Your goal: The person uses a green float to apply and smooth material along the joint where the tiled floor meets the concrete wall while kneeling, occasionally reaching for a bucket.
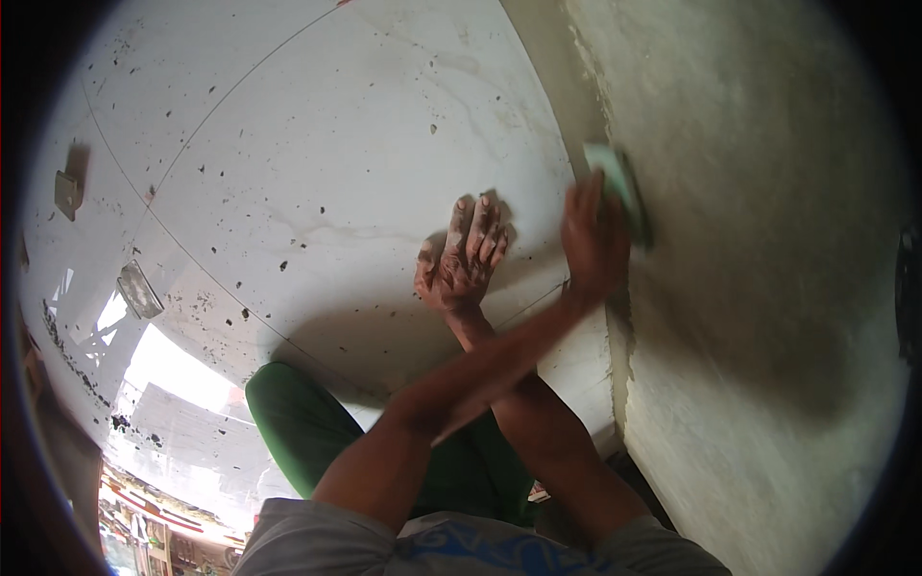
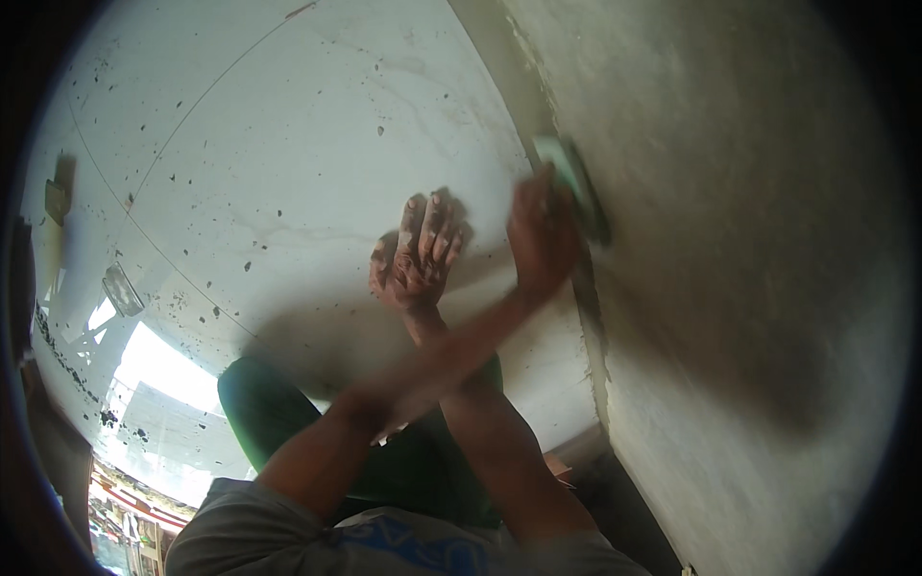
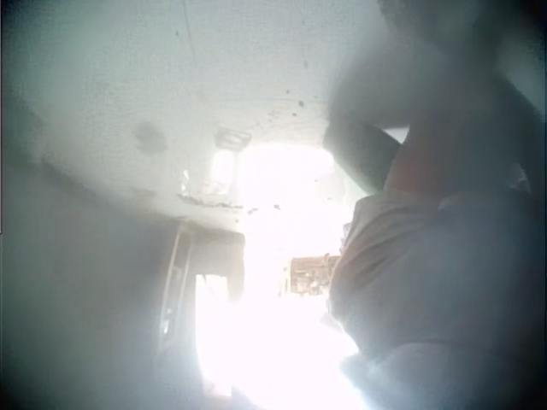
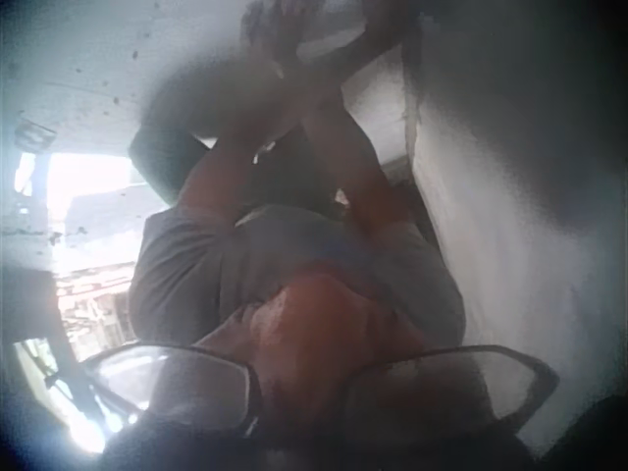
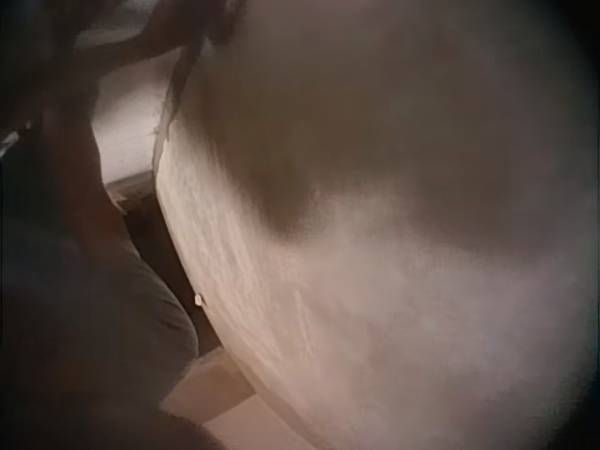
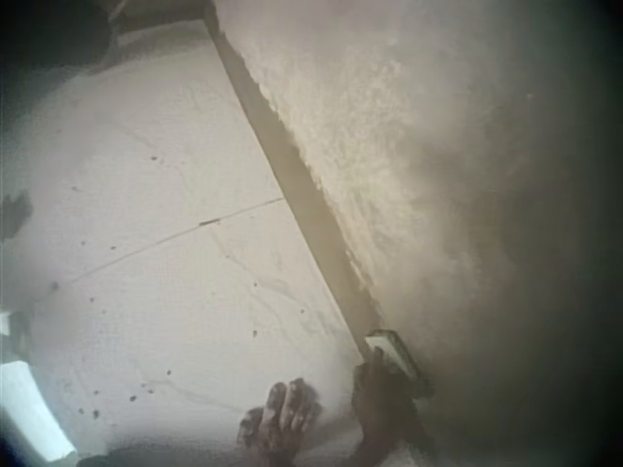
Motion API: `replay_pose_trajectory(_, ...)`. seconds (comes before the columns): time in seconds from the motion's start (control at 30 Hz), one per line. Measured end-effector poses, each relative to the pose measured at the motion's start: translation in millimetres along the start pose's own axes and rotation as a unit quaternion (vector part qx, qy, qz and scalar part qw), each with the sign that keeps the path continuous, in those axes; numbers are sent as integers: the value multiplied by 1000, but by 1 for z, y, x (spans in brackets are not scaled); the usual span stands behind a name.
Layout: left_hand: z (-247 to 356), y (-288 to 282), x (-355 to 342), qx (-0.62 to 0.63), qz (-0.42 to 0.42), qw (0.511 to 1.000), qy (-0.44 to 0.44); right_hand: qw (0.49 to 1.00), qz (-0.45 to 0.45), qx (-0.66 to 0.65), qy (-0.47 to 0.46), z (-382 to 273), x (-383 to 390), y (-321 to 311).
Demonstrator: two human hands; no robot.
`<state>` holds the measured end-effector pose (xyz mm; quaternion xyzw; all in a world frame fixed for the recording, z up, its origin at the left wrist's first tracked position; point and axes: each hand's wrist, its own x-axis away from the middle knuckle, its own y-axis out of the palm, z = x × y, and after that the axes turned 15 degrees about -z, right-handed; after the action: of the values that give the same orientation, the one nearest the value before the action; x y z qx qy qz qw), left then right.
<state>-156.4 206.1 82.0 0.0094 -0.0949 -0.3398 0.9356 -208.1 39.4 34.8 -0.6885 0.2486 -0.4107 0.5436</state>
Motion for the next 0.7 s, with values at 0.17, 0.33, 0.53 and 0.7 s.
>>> replay_pose_trajectory(0.17,-2,-21,-161,-19,1,999,30,909,-82,-406,39,51,28,54)
replay_pose_trajectory(0.33,-30,-14,-24,-66,19,997,31,989,-7,-145,-16,-3,10,3)
replay_pose_trajectory(0.53,-18,-43,-194,-159,17,987,24,998,-8,-66,-16,23,14,33)
replay_pose_trajectory(0.7,-54,-61,-207,-250,-70,966,-16,998,-13,-51,-29,7,1,5)
